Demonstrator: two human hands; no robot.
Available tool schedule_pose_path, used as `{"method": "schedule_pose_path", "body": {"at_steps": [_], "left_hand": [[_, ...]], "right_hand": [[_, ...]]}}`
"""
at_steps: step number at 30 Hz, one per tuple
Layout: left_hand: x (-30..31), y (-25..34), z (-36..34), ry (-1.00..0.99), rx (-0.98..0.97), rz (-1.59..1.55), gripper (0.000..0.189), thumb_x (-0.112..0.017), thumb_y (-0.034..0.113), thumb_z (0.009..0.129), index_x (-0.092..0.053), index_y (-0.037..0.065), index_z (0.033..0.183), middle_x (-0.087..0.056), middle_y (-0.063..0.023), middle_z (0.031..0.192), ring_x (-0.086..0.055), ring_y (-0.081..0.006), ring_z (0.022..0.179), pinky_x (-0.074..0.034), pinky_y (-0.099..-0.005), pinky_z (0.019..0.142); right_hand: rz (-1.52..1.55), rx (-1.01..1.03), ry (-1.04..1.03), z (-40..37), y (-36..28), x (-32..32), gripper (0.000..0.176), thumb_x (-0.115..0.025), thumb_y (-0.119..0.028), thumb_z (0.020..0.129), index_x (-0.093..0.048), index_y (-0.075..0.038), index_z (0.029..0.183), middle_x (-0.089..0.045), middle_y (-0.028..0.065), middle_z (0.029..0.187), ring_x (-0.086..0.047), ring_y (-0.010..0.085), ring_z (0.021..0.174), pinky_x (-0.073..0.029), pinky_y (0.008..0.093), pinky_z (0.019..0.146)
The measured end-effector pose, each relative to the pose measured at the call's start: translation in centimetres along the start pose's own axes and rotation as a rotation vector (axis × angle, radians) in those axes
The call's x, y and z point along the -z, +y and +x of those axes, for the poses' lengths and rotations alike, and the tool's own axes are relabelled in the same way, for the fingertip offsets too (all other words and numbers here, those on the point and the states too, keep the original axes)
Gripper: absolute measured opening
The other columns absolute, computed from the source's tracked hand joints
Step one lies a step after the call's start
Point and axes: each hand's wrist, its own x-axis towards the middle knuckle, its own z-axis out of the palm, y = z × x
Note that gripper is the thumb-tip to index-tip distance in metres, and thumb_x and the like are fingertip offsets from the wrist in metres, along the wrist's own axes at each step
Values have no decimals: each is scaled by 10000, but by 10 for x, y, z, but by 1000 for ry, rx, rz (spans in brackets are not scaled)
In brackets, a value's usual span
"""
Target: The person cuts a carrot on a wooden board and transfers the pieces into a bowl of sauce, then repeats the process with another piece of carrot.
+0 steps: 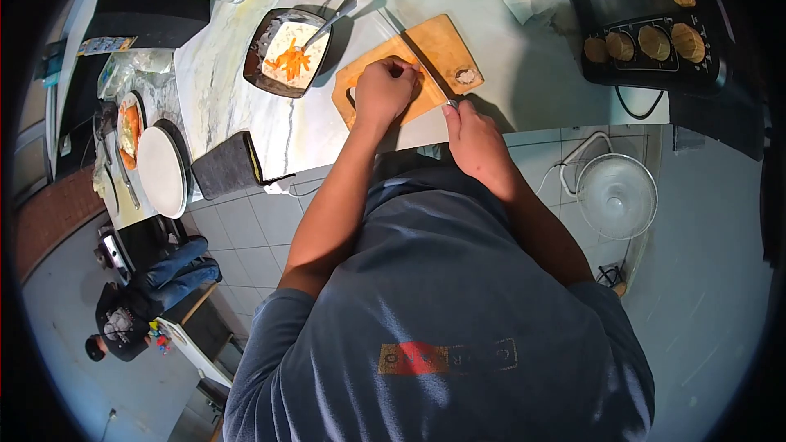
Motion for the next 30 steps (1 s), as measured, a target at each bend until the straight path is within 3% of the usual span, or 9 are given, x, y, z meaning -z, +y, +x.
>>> {"method": "schedule_pose_path", "body": {"at_steps": [1,2,8,10,13,16,30], "left_hand": [[0,2,-1,5,35,-15,237,-660,248,858,-717,18,841,-717,-92,738,-695,-209,689,-511,-315,673],[-1,1,0,-2,36,-11,237,-660,248,858,-717,18,841,-717,-92,738,-695,-209,689,-511,-315,673],[1,-5,6,38,19,33,329,-610,333,892,-728,28,854,-704,-76,703,-669,-168,629,-492,-289,633],[9,17,0,-16,216,-199,422,-606,429,896,-737,32,840,-681,-65,659,-645,-154,608,-481,-278,623],[7,19,3,-40,152,53,471,-645,486,875,-744,30,810,-652,-54,615,-612,-143,571,-468,-274,598],[3,16,6,-17,162,-66,516,-676,524,853,-741,17,780,-642,-58,598,-593,-135,542,-456,-274,570],[2,20,7,-9,184,-108,484,-705,463,865,-694,-2,736,-608,-45,568,-560,-108,489,-432,-249,513]], "right_hand": [[3,-7,1,0,0,0,398,-397,-341,1020,-535,30,975,-643,304,865,-609,497,882,-472,559,801],[4,-19,0,0,-1,0,397,-397,-341,1020,-533,30,986,-643,305,869,-609,497,884,-472,560,803],[-4,-62,-32,0,-7,5,393,-394,-346,1021,-531,22,1017,-648,296,886,-609,495,892,-472,562,805],[6,-75,-39,0,-6,5,390,-394,-346,1021,-531,19,1019,-649,294,887,-609,495,893,-473,561,803],[23,-79,-55,2,-3,3,389,-396,-351,1020,-532,14,1020,-652,288,892,-612,491,889,-477,559,793],[36,-73,-57,3,-2,5,387,-398,-347,1021,-531,16,1015,-652,288,882,-616,487,878,-480,555,782],[73,-36,-87,13,5,-1,405,-431,-342,1014,-545,42,955,-652,296,857,-627,480,857,-481,548,771]]}}
